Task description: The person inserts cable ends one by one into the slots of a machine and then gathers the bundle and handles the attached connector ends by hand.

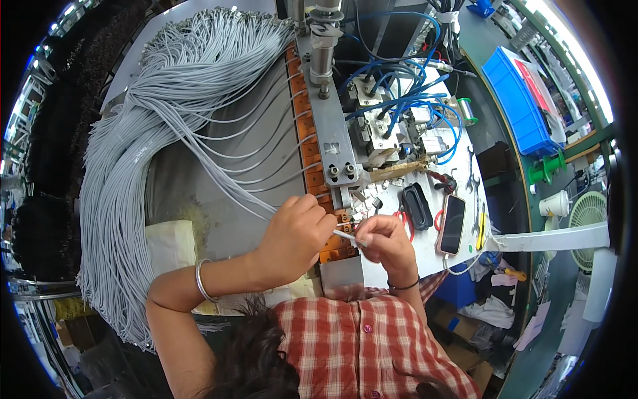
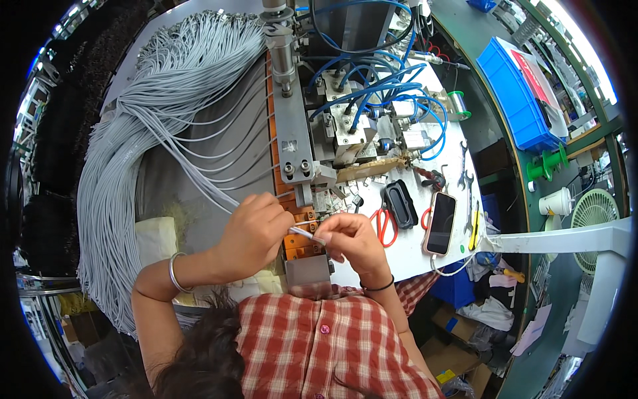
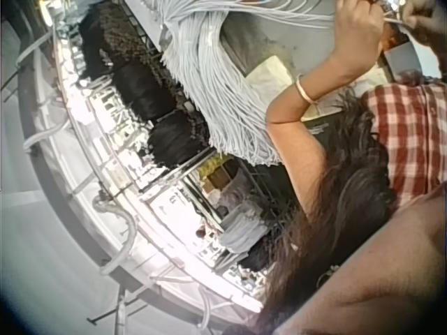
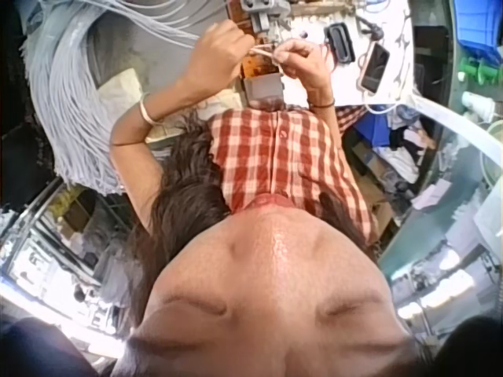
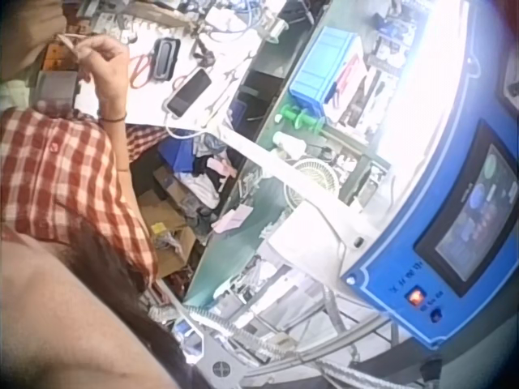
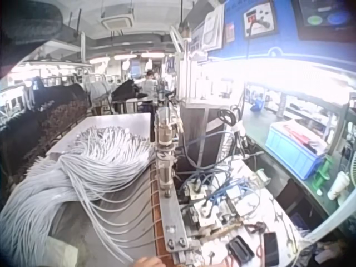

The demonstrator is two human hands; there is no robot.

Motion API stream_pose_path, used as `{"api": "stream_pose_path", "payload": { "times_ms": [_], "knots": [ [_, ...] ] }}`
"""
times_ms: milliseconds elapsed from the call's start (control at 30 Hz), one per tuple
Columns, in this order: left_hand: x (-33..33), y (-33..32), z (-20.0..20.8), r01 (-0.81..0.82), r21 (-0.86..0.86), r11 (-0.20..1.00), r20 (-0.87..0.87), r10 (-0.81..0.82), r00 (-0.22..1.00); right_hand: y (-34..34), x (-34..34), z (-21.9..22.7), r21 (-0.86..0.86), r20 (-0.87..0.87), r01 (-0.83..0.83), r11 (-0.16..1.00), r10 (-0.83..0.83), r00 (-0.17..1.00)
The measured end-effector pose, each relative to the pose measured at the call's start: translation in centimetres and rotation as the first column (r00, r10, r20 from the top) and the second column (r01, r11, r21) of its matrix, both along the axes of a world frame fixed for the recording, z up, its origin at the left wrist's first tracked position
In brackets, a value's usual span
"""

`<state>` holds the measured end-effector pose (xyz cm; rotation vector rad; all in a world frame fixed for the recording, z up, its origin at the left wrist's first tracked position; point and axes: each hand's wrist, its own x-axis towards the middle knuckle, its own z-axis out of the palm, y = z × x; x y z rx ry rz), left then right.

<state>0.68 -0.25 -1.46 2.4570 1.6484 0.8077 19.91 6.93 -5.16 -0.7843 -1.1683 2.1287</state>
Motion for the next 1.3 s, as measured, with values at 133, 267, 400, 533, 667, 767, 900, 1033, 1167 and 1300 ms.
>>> {"api": "stream_pose_path", "payload": {
  "times_ms": [133,267,400,533,667,767,900,1033,1167,1300],
  "knots": [
    [-0.2,0.0,0.4,0.005,-0.033,0.999,-0.04,-0.007,0.999,-0.3,-0.4,0.5,-0.009,0.038,-0.061,0.998,0.062,0.997],
    [-0.1,-0.1,0.5,-0.001,-0.124,0.992,0.005,0.002,1.0,-0.4,-0.6,-0.1,0.303,0.109,0.12,0.945,-0.159,0.981],
    [0.0,0.0,0.3,-0.022,-0.091,0.996,0.01,0.023,1.0,-0.3,-0.7,-0.1,0.355,0.128,0.122,0.927,-0.178,0.976],
    [-0.2,0.1,0.1,-0.001,-0.04,0.999,-0.022,0.0,1.0,-0.2,-0.5,0.0,0.265,0.069,0.113,0.958,-0.135,0.988],
    [-0.2,0.1,0.1,0.019,-0.02,1.0,-0.002,-0.019,1.0,-0.2,-0.3,-0.1,0.166,0.034,0.073,0.983,-0.08,0.996],
    [-0.1,-0.1,0.5,0.001,-0.101,0.995,0.035,0.002,0.999,-0.2,-0.4,-0.2,0.092,0.007,0.011,0.996,-0.012,1.0],
    [0.0,-0.2,0.6,-0.015,-0.147,0.989,0.001,0.015,1.0,-0.4,-0.6,-0.5,0.355,0.07,0.14,0.924,-0.176,0.982],
    [0.1,-0.2,0.5,-0.017,-0.13,0.991,0.015,0.019,1.0,-0.4,-0.7,-0.2,0.321,0.1,0.13,0.938,-0.17,0.98],
    [0.0,0.1,0.4,0.011,-0.038,0.999,0.065,-0.008,0.998,0.8,0.6,0.0,-0.119,-0.166,-0.215,0.969,0.194,0.967],
    [0.1,-0.2,0.8,0.032,-0.131,0.991,0.033,-0.028,0.999,0.2,-0.2,0.3,0.091,0.035,0.004,0.996,-0.008,0.999]
  ]
}}
